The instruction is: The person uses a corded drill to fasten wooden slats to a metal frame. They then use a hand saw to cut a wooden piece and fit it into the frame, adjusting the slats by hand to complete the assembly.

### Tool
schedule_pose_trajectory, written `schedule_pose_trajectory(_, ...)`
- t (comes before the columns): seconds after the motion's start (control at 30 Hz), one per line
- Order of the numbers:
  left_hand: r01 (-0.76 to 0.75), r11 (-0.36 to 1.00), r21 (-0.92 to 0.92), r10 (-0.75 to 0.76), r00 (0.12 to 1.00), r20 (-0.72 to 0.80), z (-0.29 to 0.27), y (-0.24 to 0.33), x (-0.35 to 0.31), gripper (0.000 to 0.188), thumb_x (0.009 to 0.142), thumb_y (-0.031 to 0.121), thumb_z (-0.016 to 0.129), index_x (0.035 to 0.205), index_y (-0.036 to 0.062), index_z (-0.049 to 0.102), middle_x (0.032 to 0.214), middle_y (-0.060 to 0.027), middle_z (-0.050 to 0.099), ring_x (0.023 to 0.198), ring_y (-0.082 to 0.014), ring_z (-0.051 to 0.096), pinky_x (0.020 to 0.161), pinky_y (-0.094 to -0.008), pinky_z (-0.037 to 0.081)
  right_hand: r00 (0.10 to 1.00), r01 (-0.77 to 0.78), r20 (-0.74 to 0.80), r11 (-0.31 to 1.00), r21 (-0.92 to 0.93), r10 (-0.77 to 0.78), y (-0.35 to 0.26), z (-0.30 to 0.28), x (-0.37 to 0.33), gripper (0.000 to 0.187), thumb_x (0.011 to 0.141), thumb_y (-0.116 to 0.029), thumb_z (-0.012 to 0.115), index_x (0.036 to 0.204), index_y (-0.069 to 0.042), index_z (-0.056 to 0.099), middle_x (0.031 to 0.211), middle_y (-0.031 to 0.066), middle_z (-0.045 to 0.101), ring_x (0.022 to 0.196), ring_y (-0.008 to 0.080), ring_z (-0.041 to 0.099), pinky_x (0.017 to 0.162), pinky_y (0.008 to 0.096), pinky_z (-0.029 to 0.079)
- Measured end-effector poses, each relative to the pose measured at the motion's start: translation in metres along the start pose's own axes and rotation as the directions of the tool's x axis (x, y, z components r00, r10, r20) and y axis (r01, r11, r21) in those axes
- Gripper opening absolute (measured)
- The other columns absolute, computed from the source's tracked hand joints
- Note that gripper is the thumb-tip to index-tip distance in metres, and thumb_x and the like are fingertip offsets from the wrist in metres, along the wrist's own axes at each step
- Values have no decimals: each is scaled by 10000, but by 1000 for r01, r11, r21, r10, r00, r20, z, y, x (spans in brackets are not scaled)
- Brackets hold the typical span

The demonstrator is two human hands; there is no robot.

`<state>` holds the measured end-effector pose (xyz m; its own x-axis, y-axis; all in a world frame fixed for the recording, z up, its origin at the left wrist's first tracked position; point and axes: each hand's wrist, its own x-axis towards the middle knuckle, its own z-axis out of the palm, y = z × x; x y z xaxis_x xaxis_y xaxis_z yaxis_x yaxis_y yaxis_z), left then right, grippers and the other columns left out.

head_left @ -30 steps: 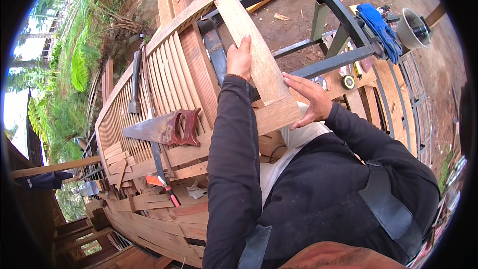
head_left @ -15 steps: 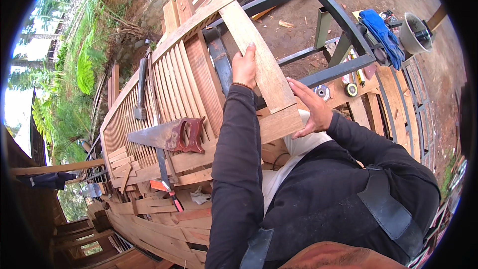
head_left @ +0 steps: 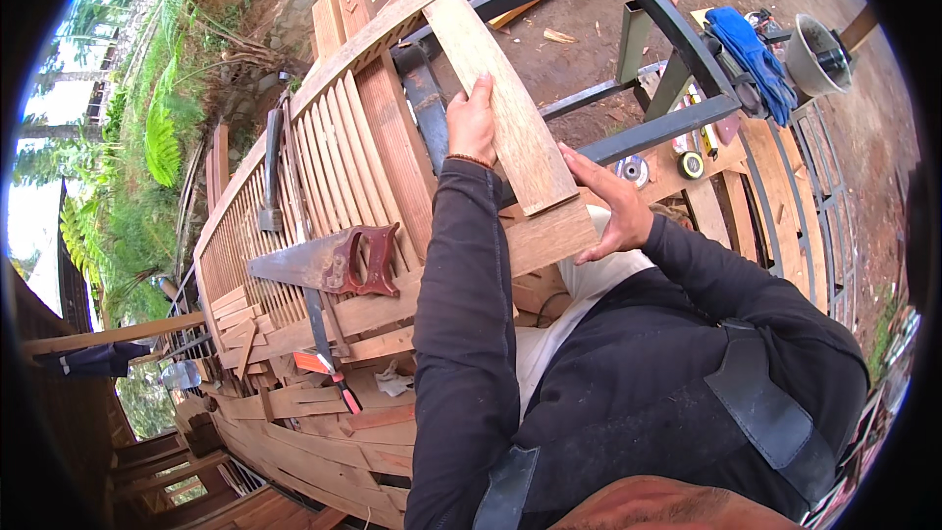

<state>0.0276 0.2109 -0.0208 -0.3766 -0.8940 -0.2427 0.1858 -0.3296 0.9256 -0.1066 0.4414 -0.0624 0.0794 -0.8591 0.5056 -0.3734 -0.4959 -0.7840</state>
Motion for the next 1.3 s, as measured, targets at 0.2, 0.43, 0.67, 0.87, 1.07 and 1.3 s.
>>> schedule_pose_trajectory(0.2,-26,998,56,26,1000,0,-2,-3,1,431,1051,280,673,1263,-90,610,1165,-149,733,981,-219,728,865,-351,580,1000,-13,-2,999,-35,13,-1,-2,-1,1335,591,-501,997,1621,10,319,1660,246,361,1518,387,403,1222,456,374)
schedule_pose_trajectory(0.43,-4,1000,27,4,1000,-10,3,-1,0,421,1048,257,682,1263,-97,605,1176,-151,727,995,-218,716,869,-349,572,1000,-13,-17,997,-75,12,-3,-3,0,1318,590,-534,986,1602,19,348,1643,247,387,1495,390,435,1204,456,399)
schedule_pose_trajectory(0.67,-13,998,64,14,1000,-10,0,-2,0,417,1052,265,675,1253,-94,606,1167,-153,727,987,-218,720,860,-352,576,996,-5,88,991,-130,17,-16,-28,15,1135,669,-521,947,1545,2,450,1553,228,504,1414,397,525,1144,464,459)
schedule_pose_trajectory(0.87,5,995,97,-6,1000,3,0,-5,7,424,1070,309,634,1264,-68,624,1129,-122,738,958,-213,734,831,-349,596,973,-100,-222,983,-150,65,21,-68,89,256,992,-247,671,1018,-5,750,905,169,744,827,328,727,766,391,566)
schedule_pose_trajectory(1.07,23,994,106,-21,1000,-18,4,-5,5,415,1087,317,602,1270,-54,629,1126,-118,736,937,-202,737,822,-345,597,859,-358,-198,830,427,473,128,-37,209,403,1058,-367,583,1099,19,692,916,107,729,797,175,696,773,340,585)
schedule_pose_trajectory(1.3,29,993,117,-27,999,-26,2,0,-2,432,1104,330,565,1283,-59,618,1145,-117,732,960,-185,724,843,-324,579,837,-408,146,424,809,528,144,9,221,617,982,-550,679,1315,-33,624,1154,88,702,1007,158,679,872,344,565)
